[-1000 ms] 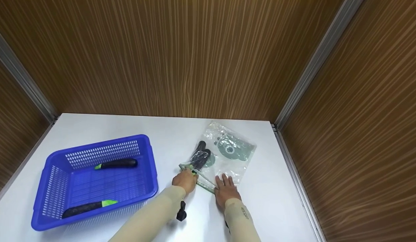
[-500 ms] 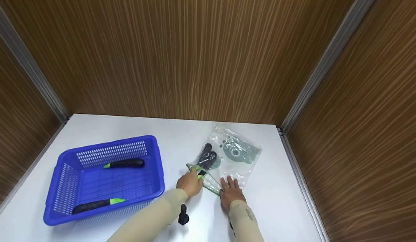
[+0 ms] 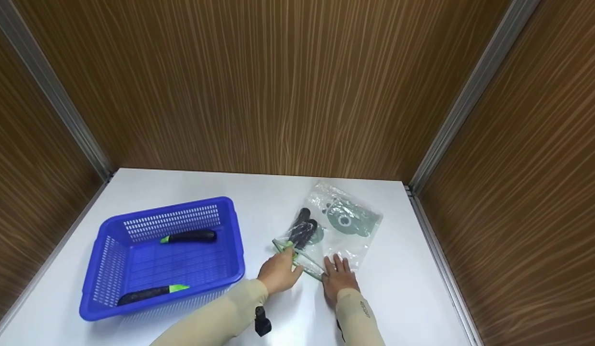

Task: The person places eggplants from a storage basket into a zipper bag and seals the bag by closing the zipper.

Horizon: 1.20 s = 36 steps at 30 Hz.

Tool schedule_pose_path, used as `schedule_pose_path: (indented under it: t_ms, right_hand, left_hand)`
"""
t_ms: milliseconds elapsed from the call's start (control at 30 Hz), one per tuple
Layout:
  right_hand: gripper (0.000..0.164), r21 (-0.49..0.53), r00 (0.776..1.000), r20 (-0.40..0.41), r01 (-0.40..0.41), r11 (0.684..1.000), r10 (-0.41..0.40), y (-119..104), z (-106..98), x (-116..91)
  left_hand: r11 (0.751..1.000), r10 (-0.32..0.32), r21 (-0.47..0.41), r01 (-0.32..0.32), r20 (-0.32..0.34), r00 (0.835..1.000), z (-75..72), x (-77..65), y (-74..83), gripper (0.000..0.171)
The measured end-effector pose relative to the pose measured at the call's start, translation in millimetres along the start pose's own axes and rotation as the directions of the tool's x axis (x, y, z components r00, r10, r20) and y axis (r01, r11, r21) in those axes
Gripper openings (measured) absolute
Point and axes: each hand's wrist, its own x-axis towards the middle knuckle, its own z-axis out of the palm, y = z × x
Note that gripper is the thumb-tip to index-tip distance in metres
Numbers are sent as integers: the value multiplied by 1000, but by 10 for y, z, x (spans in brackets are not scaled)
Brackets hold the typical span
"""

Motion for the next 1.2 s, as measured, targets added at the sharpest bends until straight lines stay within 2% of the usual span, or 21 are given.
schedule_pose_path:
  t_ms: [200,433,600,800,967,1067,1200]
  right_hand:
    - [51,-21,998,-51,28,999,-29,25,16,6]
    - [53,-51,994,-91,48,998,-52,93,110,35]
    - [54,-43,996,-82,38,998,-41,126,140,25]
    - [55,1,998,-58,6,1000,-6,141,194,26]
    - [55,34,998,-60,13,999,-11,123,221,16]
    - [55,41,997,-76,35,999,-32,102,216,26]
    - [55,33,995,-87,49,998,-46,80,198,52]
  left_hand:
    - [997,78,-13,-78,-11,997,-75,-122,93,32]
    - [993,115,-29,-115,-20,993,-215,-253,197,34]
    - [988,149,-42,-151,-40,988,-345,-317,185,35]
    - [978,202,-36,-205,-70,977,-533,-434,58,34]
    - [967,255,8,-255,-106,961,-770,-555,-89,28]
    - [969,248,9,-248,-108,963,-945,-622,-205,28]
    - [979,200,-18,-203,-97,975,-1188,-706,-411,30]
